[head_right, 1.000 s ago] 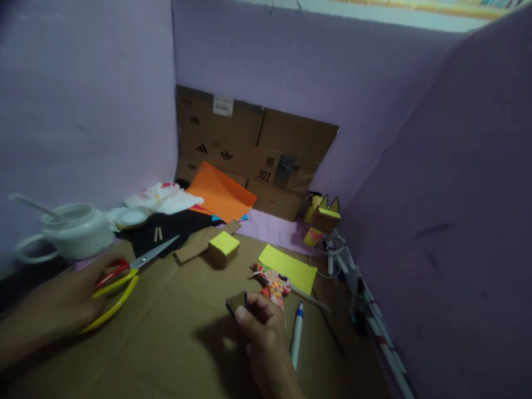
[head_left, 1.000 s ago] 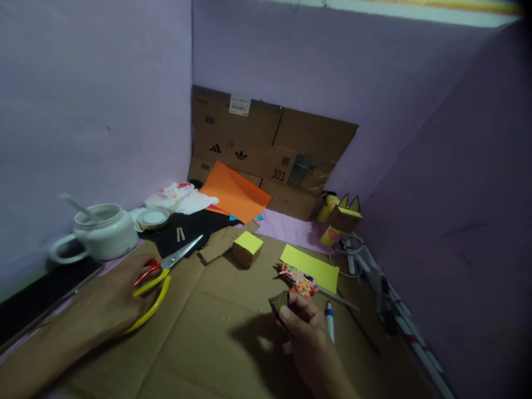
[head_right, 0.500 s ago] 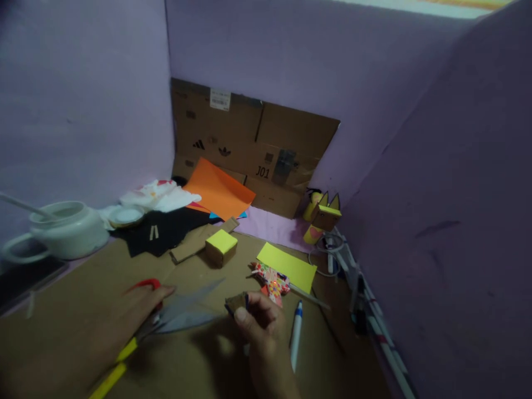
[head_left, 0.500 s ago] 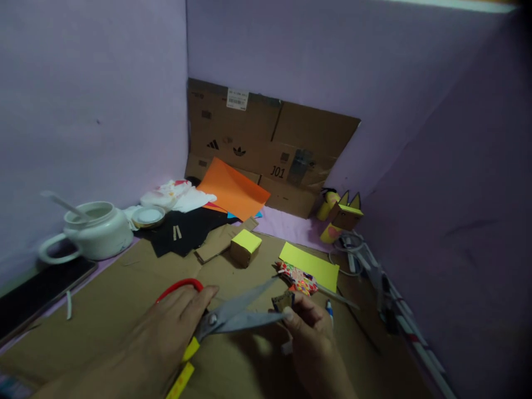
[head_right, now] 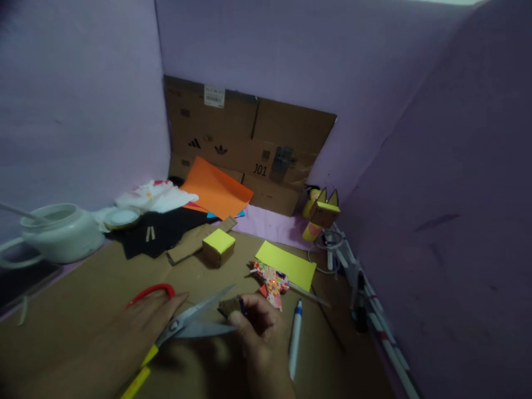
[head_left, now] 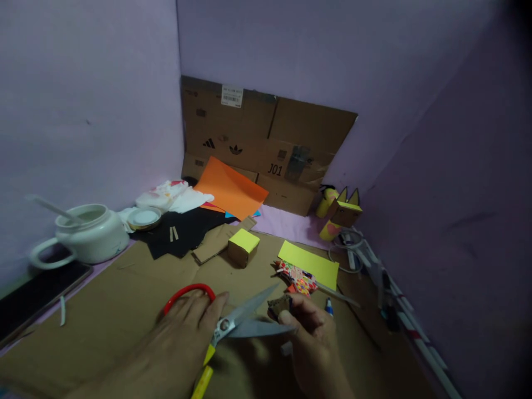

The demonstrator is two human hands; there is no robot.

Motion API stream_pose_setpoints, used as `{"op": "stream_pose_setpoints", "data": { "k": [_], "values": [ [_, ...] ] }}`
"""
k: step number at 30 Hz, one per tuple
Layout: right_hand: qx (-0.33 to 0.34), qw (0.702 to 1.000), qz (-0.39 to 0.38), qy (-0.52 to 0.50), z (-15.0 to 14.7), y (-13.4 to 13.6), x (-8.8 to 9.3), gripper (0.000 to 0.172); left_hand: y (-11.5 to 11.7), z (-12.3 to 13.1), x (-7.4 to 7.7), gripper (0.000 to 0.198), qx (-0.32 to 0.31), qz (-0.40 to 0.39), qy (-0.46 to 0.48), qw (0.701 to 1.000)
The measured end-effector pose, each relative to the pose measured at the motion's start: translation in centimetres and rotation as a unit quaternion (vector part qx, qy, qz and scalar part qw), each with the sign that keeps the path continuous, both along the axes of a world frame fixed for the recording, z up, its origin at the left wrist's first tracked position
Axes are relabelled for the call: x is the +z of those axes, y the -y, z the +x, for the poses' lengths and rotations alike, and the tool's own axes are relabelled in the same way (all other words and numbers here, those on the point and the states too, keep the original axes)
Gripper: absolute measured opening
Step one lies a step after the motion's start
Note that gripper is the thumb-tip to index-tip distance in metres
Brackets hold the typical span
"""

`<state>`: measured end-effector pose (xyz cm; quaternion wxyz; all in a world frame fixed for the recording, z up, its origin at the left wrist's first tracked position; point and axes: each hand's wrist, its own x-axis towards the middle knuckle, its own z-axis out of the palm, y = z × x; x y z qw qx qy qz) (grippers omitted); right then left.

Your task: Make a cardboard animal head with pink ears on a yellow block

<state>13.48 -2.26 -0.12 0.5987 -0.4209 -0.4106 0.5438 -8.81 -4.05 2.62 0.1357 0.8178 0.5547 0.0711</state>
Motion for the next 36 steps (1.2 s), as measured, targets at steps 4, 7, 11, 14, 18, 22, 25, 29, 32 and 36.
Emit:
{"op": "stream_pose_setpoints", "data": {
  "k": [4,7,11,14,18,22,25,29,32,36],
  "values": [
    [-0.013,1.0,-0.009,0.021,-0.7,0.1,0.6,0.014,-0.2,0.7,0.1,0.066,-0.002,0.005,-0.017,1.0],
    [-0.039,0.998,-0.024,0.036,-1.4,0.4,1.4,0.013,-0.5,1.1,-0.1,0.067,-0.003,0.015,-0.021,1.0],
    [-0.055,0.997,-0.038,0.049,-1.8,0.5,2.1,0.007,-0.6,1.2,-0.2,0.069,-0.005,0.015,-0.031,0.999],
    [-0.064,0.994,-0.039,0.081,-1.7,0.5,2.1,0.004,-0.6,1.4,0.5,0.072,-0.004,0.004,-0.051,0.999],
    [-0.072,0.99,-0.055,0.106,-1.6,0.6,1.7,0.007,-0.4,2.0,1.6,0.068,-0.003,-0.014,-0.07,0.997],
    [-0.063,0.994,-0.038,0.079,-1.7,0.7,1.9,0.006,-0.1,2.0,1.6,0.067,-0.006,-0.017,-0.061,0.998],
    [-0.062,0.995,-0.037,0.063,-1.8,0.7,2.1,0.006,0.0,1.7,1.3,0.068,-0.013,-0.024,-0.051,0.998],
    [-0.067,0.994,-0.054,0.065,-1.9,0.8,2.1,0.007,-0.1,1.7,1.3,0.067,-0.018,-0.028,-0.035,0.999],
    [-0.071,0.993,-0.067,0.07,-2.0,1.0,2.2,0.009,-0.2,2.0,1.5,0.064,-0.008,-0.042,-0.036,0.998],
    [-0.056,0.993,-0.063,0.081,-2.1,1.0,2.0,0.009,-0.3,2.3,1.5,0.066,0.005,-0.073,-0.056,0.996]
  ]
}}
